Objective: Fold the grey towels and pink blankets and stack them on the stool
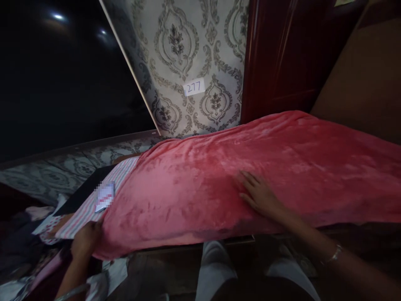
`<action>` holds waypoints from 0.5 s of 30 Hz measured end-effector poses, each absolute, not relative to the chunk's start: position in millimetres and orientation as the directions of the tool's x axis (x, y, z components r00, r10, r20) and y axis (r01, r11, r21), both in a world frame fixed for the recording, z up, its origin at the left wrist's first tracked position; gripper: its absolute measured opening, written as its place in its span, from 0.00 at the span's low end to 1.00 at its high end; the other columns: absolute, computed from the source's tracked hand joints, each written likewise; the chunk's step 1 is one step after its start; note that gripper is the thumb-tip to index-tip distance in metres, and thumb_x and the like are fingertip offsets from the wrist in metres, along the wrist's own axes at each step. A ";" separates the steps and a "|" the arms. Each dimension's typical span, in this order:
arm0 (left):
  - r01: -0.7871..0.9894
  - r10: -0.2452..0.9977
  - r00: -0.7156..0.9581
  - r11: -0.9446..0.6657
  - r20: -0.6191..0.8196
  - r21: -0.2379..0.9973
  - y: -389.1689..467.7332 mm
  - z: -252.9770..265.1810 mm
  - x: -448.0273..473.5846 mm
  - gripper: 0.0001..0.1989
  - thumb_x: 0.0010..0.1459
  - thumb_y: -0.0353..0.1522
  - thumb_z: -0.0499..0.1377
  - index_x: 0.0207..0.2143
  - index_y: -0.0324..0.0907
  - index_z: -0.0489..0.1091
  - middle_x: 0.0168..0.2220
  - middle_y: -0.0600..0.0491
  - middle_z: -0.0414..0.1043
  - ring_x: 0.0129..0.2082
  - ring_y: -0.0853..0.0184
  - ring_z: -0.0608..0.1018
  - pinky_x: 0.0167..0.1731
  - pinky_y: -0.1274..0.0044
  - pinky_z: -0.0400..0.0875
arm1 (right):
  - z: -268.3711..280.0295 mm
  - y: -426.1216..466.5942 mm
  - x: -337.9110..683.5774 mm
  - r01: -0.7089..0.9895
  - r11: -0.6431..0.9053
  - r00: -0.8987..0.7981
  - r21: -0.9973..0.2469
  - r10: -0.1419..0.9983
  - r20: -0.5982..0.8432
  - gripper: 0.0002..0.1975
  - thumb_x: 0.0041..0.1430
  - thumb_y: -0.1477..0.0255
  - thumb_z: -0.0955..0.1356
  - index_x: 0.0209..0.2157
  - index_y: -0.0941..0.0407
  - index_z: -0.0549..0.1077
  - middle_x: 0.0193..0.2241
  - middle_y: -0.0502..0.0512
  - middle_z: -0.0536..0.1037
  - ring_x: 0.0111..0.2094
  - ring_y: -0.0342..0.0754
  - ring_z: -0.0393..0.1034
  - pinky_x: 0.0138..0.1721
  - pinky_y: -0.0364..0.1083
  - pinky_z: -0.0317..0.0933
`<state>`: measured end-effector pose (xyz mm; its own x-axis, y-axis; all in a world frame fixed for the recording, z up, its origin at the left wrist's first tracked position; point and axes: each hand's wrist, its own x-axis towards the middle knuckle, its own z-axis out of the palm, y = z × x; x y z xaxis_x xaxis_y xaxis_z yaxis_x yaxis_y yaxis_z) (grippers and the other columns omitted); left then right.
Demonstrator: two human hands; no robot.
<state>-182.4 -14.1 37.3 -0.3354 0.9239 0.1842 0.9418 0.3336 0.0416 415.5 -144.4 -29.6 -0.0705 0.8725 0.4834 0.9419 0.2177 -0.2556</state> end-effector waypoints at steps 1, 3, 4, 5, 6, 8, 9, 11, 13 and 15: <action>0.934 0.915 -0.350 0.357 0.199 0.003 -17.0 39.8 -174.7 0.22 0.64 0.41 0.42 0.31 0.43 0.72 0.35 0.35 0.80 0.40 0.47 0.81 0.37 0.64 0.74 | -36.1 -143.9 425.4 0.960 0.149 -0.031 -0.236 0.897 0.442 0.29 0.68 0.59 0.62 0.67 0.52 0.64 0.66 0.65 0.64 0.66 0.64 0.57 0.62 0.69 0.55; 0.943 0.914 -0.295 0.325 0.279 -0.068 -20.1 47.1 -150.7 0.25 0.64 0.40 0.42 0.44 0.36 0.74 0.44 0.31 0.78 0.46 0.43 0.79 0.42 0.60 0.74 | -49.6 -145.4 437.1 0.976 0.078 0.002 -0.201 0.929 0.371 0.30 0.68 0.54 0.61 0.67 0.49 0.63 0.68 0.63 0.63 0.68 0.66 0.55 0.63 0.72 0.52; 0.961 0.917 -0.219 0.262 0.332 -0.089 -19.5 51.3 -134.1 0.26 0.64 0.39 0.43 0.50 0.33 0.73 0.48 0.29 0.76 0.49 0.42 0.78 0.45 0.58 0.73 | -55.7 -146.7 439.4 0.979 0.072 -0.001 -0.191 0.937 0.349 0.30 0.68 0.53 0.60 0.68 0.48 0.63 0.68 0.62 0.62 0.68 0.65 0.54 0.63 0.73 0.50; 0.980 0.924 -0.125 0.172 0.361 -0.099 -17.2 55.4 -114.6 0.27 0.63 0.39 0.44 0.54 0.30 0.71 0.51 0.28 0.74 0.52 0.42 0.76 0.49 0.58 0.72 | -60.7 -147.8 439.9 0.980 0.076 -0.009 -0.185 0.940 0.340 0.30 0.69 0.52 0.59 0.68 0.47 0.63 0.68 0.62 0.62 0.68 0.65 0.54 0.63 0.73 0.49; 0.993 0.932 -0.032 0.070 0.360 -0.092 -13.3 59.1 -92.5 0.28 0.63 0.38 0.45 0.57 0.29 0.69 0.54 0.28 0.73 0.55 0.43 0.75 0.53 0.59 0.70 | -64.4 -148.4 439.4 0.980 0.082 -0.014 -0.184 0.940 0.341 0.30 0.70 0.52 0.58 0.68 0.47 0.62 0.69 0.61 0.61 0.69 0.64 0.53 0.63 0.73 0.48; 0.993 0.948 0.121 -0.117 0.295 -0.032 -0.9 63.9 -42.7 0.28 0.63 0.37 0.47 0.60 0.30 0.66 0.59 0.31 0.70 0.60 0.48 0.72 0.60 0.62 0.66 | -67.2 -148.2 436.6 0.978 0.091 -0.019 -0.188 0.935 0.355 0.30 0.70 0.52 0.58 0.69 0.46 0.61 0.69 0.61 0.60 0.69 0.64 0.53 0.64 0.73 0.48; 0.983 0.949 0.175 -0.183 0.261 0.005 6.9 64.8 -16.3 0.30 0.64 0.38 0.48 0.63 0.29 0.63 0.62 0.32 0.67 0.63 0.49 0.70 0.63 0.63 0.63 | -66.3 -147.5 434.9 0.977 0.092 -0.018 -0.192 0.934 0.357 0.30 0.70 0.51 0.58 0.69 0.46 0.61 0.69 0.61 0.60 0.69 0.64 0.53 0.64 0.72 0.48; 0.956 0.943 0.280 -0.291 0.180 0.036 23.3 64.2 36.4 0.32 0.66 0.38 0.48 0.67 0.30 0.58 0.68 0.32 0.59 0.68 0.52 0.64 0.66 0.67 0.58 | -59.9 -146.1 431.0 0.976 0.080 -0.005 -0.205 0.939 0.343 0.31 0.70 0.52 0.59 0.69 0.46 0.61 0.69 0.61 0.60 0.69 0.64 0.52 0.64 0.73 0.47; 0.928 0.923 0.362 -0.370 0.133 0.038 37.1 61.5 85.7 0.32 0.67 0.41 0.49 0.69 0.35 0.56 0.71 0.37 0.53 0.71 0.54 0.58 0.67 0.67 0.56 | -48.8 -145.9 425.9 0.973 0.049 0.018 -0.225 0.957 0.290 0.31 0.70 0.53 0.60 0.69 0.48 0.61 0.70 0.63 0.59 0.70 0.65 0.51 0.65 0.74 0.44; 0.902 0.898 0.425 -0.430 0.112 0.029 44.5 57.3 128.7 0.33 0.67 0.43 0.47 0.70 0.38 0.55 0.73 0.38 0.49 0.73 0.52 0.54 0.68 0.62 0.53 | -35.5 -147.6 420.3 0.970 0.012 0.043 -0.243 0.975 0.219 0.31 0.70 0.54 0.61 0.70 0.50 0.60 0.70 0.64 0.57 0.71 0.66 0.49 0.66 0.74 0.41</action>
